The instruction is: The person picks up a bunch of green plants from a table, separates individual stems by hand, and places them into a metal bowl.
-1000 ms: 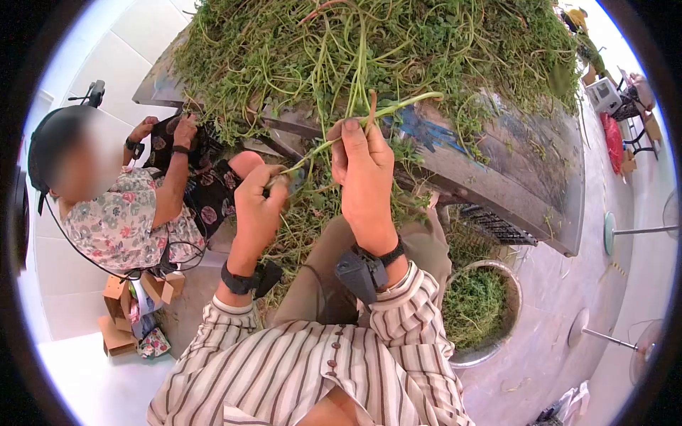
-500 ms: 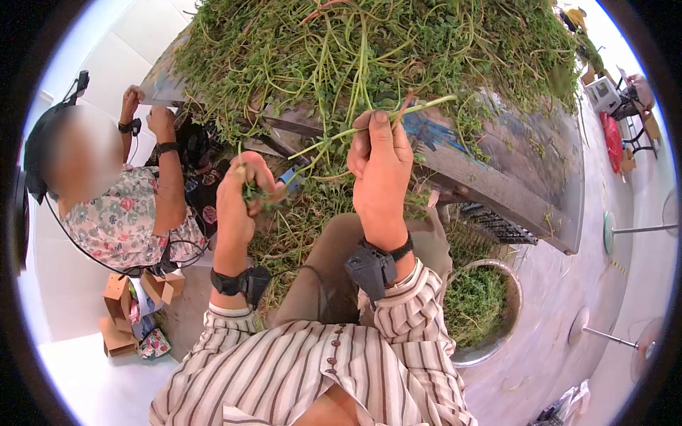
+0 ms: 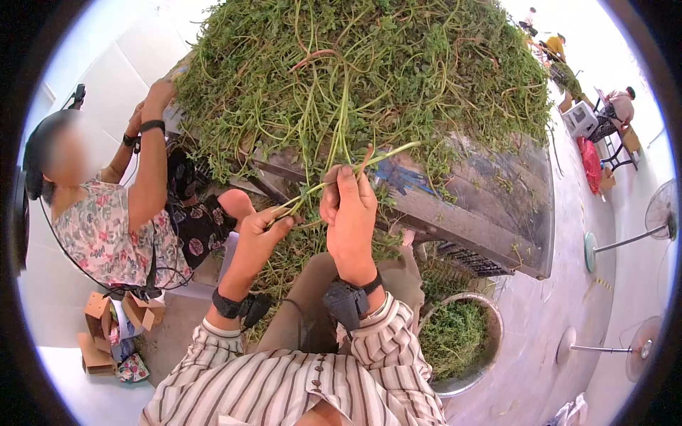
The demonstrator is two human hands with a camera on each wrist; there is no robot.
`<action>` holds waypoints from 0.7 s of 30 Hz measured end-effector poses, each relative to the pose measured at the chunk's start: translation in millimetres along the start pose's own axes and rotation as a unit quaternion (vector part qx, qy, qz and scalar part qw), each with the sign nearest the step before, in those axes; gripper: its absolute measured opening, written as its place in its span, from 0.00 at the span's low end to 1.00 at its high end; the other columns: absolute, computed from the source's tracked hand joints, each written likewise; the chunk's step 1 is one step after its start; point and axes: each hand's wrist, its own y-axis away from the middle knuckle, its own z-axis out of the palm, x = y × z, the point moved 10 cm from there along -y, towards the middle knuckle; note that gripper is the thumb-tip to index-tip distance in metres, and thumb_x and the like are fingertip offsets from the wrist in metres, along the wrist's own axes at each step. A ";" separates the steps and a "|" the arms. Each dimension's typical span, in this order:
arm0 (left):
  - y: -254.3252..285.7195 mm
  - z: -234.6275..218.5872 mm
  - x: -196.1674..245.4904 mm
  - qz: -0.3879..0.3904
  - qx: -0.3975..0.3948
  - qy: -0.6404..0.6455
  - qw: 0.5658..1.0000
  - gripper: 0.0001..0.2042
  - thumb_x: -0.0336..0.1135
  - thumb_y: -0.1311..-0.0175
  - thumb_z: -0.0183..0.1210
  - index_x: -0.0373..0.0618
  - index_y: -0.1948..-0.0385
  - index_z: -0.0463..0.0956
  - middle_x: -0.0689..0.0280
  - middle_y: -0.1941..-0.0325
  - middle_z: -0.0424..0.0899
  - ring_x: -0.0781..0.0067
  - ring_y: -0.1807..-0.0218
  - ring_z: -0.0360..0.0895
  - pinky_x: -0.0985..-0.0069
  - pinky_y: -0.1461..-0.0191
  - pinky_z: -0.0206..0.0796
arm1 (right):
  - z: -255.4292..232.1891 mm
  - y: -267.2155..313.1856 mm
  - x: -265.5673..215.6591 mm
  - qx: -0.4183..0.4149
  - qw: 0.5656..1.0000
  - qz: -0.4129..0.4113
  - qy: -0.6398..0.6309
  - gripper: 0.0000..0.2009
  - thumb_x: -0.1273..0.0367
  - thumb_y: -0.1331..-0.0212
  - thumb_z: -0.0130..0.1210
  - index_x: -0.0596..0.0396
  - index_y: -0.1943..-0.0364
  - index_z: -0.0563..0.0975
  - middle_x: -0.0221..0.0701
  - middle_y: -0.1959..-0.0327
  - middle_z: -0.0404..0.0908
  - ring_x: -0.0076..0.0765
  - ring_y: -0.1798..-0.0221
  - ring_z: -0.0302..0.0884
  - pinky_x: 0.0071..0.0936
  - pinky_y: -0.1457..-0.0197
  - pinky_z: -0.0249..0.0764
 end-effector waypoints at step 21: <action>25.0 -100.4 -63.8 -0.144 0.249 0.257 0.923 0.09 0.34 0.43 0.48 0.41 0.67 0.75 0.71 0.76 0.70 0.80 0.76 0.66 0.83 0.73 0.60 | -9.7 -6.2 -36.5 -0.004 0.996 -0.087 -0.021 0.10 0.66 0.36 0.43 0.57 0.65 0.71 0.25 0.82 0.62 0.17 0.85 0.54 0.17 0.83 0.50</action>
